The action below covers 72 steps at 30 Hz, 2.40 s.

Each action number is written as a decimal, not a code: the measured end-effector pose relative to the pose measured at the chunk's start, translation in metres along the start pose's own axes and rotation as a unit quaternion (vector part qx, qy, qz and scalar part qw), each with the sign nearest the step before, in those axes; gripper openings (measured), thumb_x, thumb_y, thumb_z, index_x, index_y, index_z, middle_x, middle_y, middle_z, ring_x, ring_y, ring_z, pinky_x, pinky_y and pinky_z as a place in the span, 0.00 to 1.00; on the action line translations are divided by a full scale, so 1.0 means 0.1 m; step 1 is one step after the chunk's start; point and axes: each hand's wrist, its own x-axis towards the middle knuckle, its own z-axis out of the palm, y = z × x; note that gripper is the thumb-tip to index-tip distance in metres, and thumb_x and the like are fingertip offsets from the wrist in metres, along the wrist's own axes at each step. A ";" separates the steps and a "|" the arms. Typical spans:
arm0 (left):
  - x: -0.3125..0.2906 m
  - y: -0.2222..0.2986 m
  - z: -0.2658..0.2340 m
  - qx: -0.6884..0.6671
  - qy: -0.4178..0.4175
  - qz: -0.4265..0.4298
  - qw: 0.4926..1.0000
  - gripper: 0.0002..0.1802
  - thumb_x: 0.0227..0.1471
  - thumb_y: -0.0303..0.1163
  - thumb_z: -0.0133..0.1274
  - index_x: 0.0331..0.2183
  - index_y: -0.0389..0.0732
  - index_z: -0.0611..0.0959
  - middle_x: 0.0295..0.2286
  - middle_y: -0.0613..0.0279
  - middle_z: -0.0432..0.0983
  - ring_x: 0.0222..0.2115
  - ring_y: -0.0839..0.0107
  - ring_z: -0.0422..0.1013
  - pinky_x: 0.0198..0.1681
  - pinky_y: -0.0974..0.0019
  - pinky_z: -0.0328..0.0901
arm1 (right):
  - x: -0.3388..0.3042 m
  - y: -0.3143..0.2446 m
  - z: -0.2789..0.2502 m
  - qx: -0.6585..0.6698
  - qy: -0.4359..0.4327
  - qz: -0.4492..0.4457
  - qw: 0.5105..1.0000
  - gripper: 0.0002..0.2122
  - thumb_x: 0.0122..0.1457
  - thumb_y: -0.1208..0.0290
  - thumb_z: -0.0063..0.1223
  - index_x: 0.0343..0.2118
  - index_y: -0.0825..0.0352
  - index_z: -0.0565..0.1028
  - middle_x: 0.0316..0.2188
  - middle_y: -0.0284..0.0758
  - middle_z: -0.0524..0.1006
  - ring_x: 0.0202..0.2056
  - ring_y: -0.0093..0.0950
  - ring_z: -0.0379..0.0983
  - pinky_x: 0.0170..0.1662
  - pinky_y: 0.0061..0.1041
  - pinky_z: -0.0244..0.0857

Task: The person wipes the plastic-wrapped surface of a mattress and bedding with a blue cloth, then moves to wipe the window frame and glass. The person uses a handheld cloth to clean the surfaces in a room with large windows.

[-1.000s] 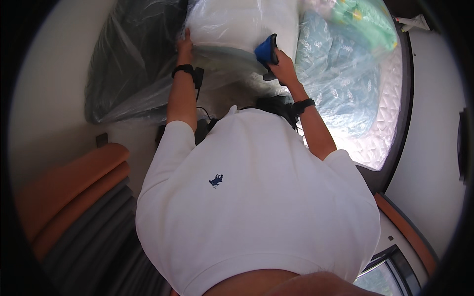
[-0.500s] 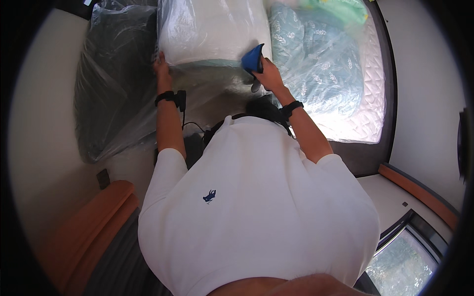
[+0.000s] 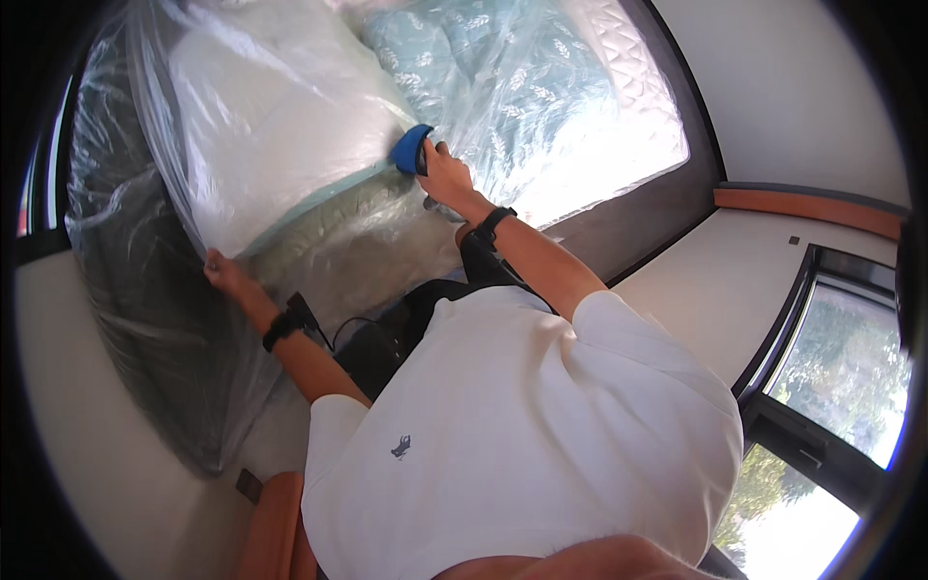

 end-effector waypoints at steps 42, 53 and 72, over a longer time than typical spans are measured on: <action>-9.32 2.49 -1.70 -0.227 -0.858 0.022 -0.461 0.31 0.50 0.19 0.45 0.56 0.50 0.72 0.55 0.51 0.57 0.61 0.46 0.55 0.63 0.49 0.57 | -6.66 1.17 -1.39 -0.228 0.763 0.554 0.241 0.34 0.61 0.68 0.50 0.65 0.66 0.46 0.55 0.48 0.66 0.57 0.37 0.65 0.60 0.36 0.58; -10.53 2.53 -1.29 -0.303 -0.829 0.231 -0.410 0.28 0.40 0.29 0.48 0.49 0.48 0.77 0.66 0.39 0.43 0.64 0.28 0.42 0.64 0.32 0.43 | -7.19 2.02 -2.00 -0.055 0.639 0.689 0.337 0.37 0.40 0.64 0.71 0.54 0.71 0.64 0.50 0.47 0.70 0.46 0.43 0.74 0.47 0.39 0.70; -10.95 2.43 -1.52 -0.246 -0.780 0.190 -0.543 0.25 0.47 0.38 0.46 0.47 0.41 0.76 0.46 0.39 0.68 0.46 0.40 0.68 0.52 0.43 0.63 | -7.01 1.87 -2.50 0.098 0.559 0.800 0.197 0.26 0.49 0.71 0.64 0.52 0.72 0.70 0.51 0.44 0.67 0.52 0.43 0.65 0.52 0.41 0.63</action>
